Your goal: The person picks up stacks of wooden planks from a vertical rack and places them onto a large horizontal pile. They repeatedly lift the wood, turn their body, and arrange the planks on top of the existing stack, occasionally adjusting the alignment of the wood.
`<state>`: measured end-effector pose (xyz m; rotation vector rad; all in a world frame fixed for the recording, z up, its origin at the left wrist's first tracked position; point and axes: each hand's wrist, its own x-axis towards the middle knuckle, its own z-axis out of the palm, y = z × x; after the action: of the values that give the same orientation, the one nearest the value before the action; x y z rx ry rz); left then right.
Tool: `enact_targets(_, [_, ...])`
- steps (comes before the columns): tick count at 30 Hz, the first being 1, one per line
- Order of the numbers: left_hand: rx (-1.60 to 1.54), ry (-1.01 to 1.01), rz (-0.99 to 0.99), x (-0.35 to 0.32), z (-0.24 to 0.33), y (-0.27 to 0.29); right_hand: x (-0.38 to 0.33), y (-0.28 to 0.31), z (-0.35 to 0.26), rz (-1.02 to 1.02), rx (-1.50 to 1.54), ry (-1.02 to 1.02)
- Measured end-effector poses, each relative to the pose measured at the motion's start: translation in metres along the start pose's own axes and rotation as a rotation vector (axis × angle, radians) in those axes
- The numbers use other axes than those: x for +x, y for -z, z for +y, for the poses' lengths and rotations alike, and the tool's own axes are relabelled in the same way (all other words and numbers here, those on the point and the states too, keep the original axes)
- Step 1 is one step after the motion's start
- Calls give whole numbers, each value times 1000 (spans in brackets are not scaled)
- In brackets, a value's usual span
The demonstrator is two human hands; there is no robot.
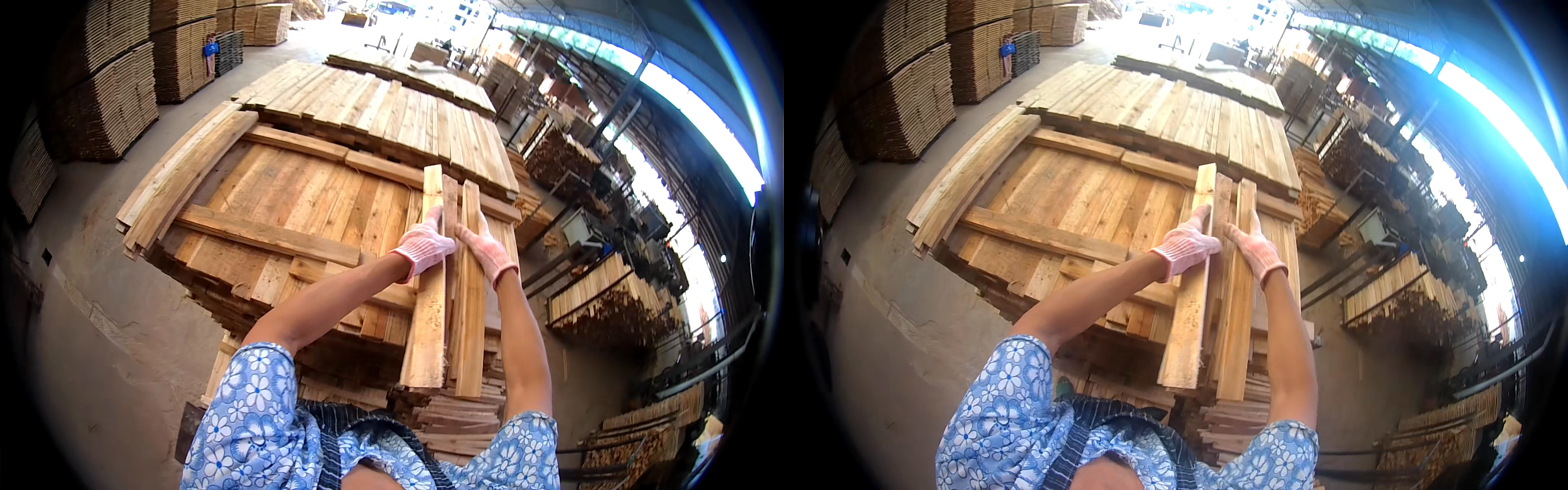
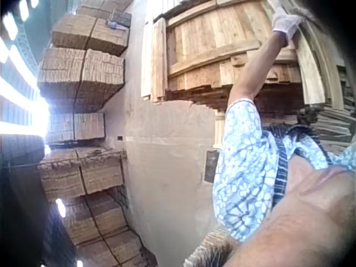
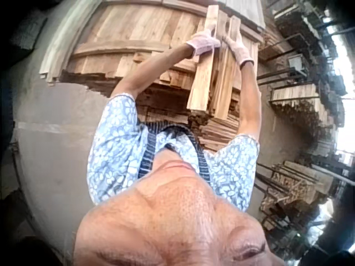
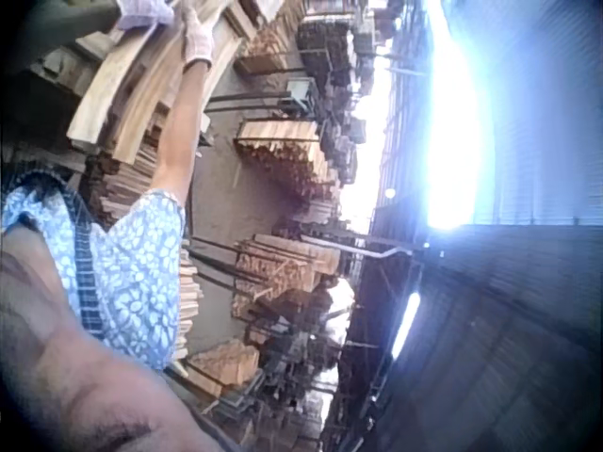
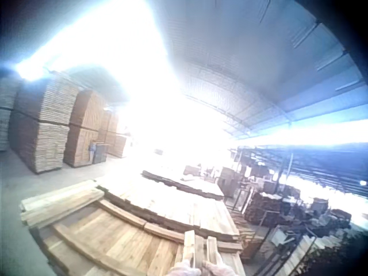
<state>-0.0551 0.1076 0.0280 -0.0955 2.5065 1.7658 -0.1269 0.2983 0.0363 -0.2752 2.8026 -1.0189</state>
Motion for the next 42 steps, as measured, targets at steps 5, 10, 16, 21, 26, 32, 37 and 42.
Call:
enact_targets(5, [-208, -210, -4, -28, -8, 113, -11, -6, 3, 10, 321, -34])
enact_targets(10, [-85, -123, 43, -8, -69, 272, -4, -17, -30, -8, 410, 75])
enact_targets(16, [97, -60, 173, -25, -167, 377, 30, -113, -180, -74, 163, 389])
enact_targets(21, [527, 202, 174, -29, -124, 376, 96, -249, -232, -26, 326, 179])
enact_targets(26, [403, 28, 204, -48, -58, 380, 105, -258, -235, 28, 176, 97])
enact_targets(32, [-30, -267, 347, -11, -60, 329, 77, -200, -241, -40, 963, 206])
enact_targets(37, [224, -211, 276, 9, -61, 238, 75, -190, -233, -232, 1306, 142])
enact_targets(42, [711, -163, 249, 11, -52, 246, 63, -147, -183, -44, 830, 82])
